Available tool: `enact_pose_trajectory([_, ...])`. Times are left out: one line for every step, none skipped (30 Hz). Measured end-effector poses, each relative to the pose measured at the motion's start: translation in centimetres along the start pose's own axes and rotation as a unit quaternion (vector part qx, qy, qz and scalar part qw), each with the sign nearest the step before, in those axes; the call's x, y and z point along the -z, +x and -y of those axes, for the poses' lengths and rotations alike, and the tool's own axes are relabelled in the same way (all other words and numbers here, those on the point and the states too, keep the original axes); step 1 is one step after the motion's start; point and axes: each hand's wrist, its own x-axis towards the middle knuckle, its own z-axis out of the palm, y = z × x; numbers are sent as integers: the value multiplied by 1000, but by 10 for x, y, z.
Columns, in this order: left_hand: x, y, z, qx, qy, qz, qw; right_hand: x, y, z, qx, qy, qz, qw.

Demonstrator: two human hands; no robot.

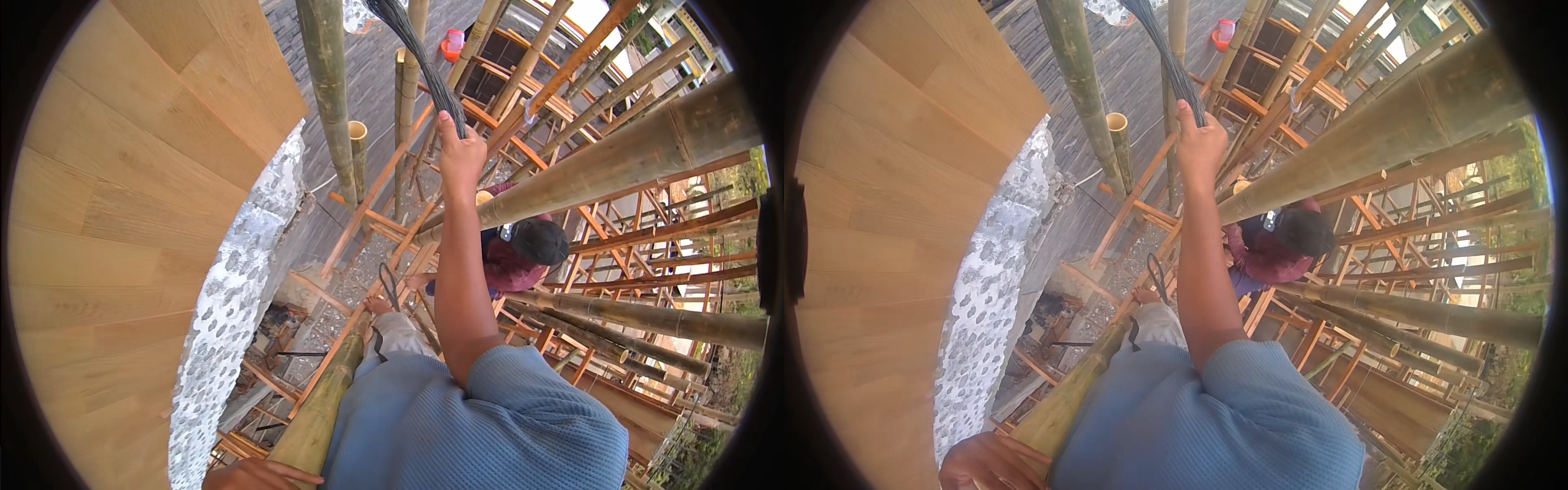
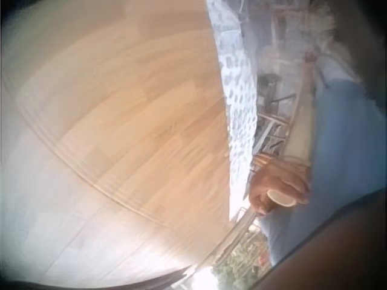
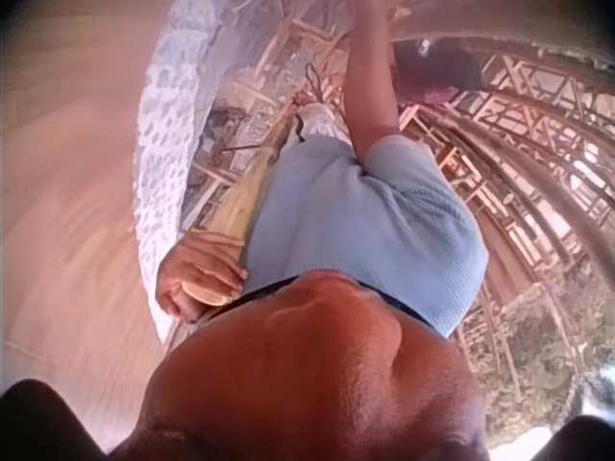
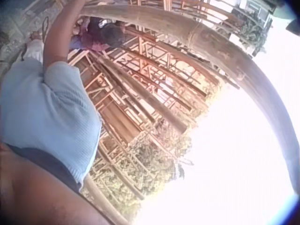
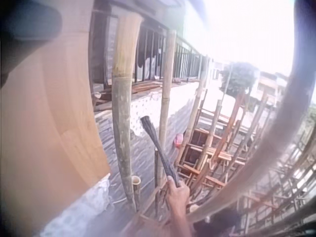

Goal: The person is assembling a bamboo scaffolding structure. They position bamboo poles, secure them with wire ties using pliers, and use a hammer to adjust the joints.

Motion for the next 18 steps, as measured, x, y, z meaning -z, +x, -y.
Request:
enact_pose_trajectory([-3, -2, 5, -37, 7, -1, 999, 12, -17, -6, 2, -15, 0, 1000])
enact_pose_trajectory([-4, -2, 9, -70, 11, 1, 997, 25, -34, -13, 0, -30, -5, 1000])
enact_pose_trajectory([-5, 0, 7, -68, 11, 6, 998, 33, -50, -18, 2, -40, -11, 999])
enact_pose_trajectory([-5, 2, 7, -69, 20, 11, 997, 42, -66, -33, 2, -75, -13, 997])
enact_pose_trajectory([-5, 8, 7, -67, 29, 21, 997, 57, -80, -46, -2, -108, -21, 994])
enact_pose_trajectory([-5, 8, 7, -65, 42, 26, 997, 68, -101, -42, -54, -103, 5, 993])
enact_pose_trajectory([-6, 7, 9, -70, 46, 26, 996, 83, -125, -39, -106, -95, 29, 989])
enact_pose_trajectory([-6, 8, 10, -74, 52, 37, 995, 104, -146, -38, -120, -118, 31, 985])
enact_pose_trajectory([-6, 7, 10, -76, 61, 42, 994, 117, -169, -41, -136, -135, 39, 981])
enact_pose_trajectory([-6, 7, 9, -70, 65, 44, 994, 129, -190, -45, -153, -152, 47, 975])
enact_pose_trajectory([-6, 9, 8, -65, 67, 53, 994, 147, -211, -49, -167, -164, 46, 971])
enact_pose_trajectory([-6, 9, 8, -58, 66, 62, 994, 164, -235, -54, -186, -175, 46, 966])
enact_pose_trajectory([-10, 1, 12, -66, 67, 35, 995, 176, -262, -58, -208, -183, 54, 959])
enact_pose_trajectory([-12, -5, 11, -53, 74, 21, 996, 187, -289, -57, -174, -205, 53, 962])
enact_pose_trajectory([-14, -9, 7, -40, 83, 7, 996, 200, -317, -55, -140, -227, 52, 962])
enact_pose_trajectory([-14, -9, 6, -30, 94, -5, 995, 213, -341, -54, -105, -250, 51, 961])
enact_pose_trajectory([-12, -9, 9, -46, 83, 3, 995, 223, -365, -58, -163, -254, 42, 952])
enact_pose_trajectory([-11, -10, 10, -45, 81, 11, 996, 234, -389, -68, -222, -256, 33, 940])
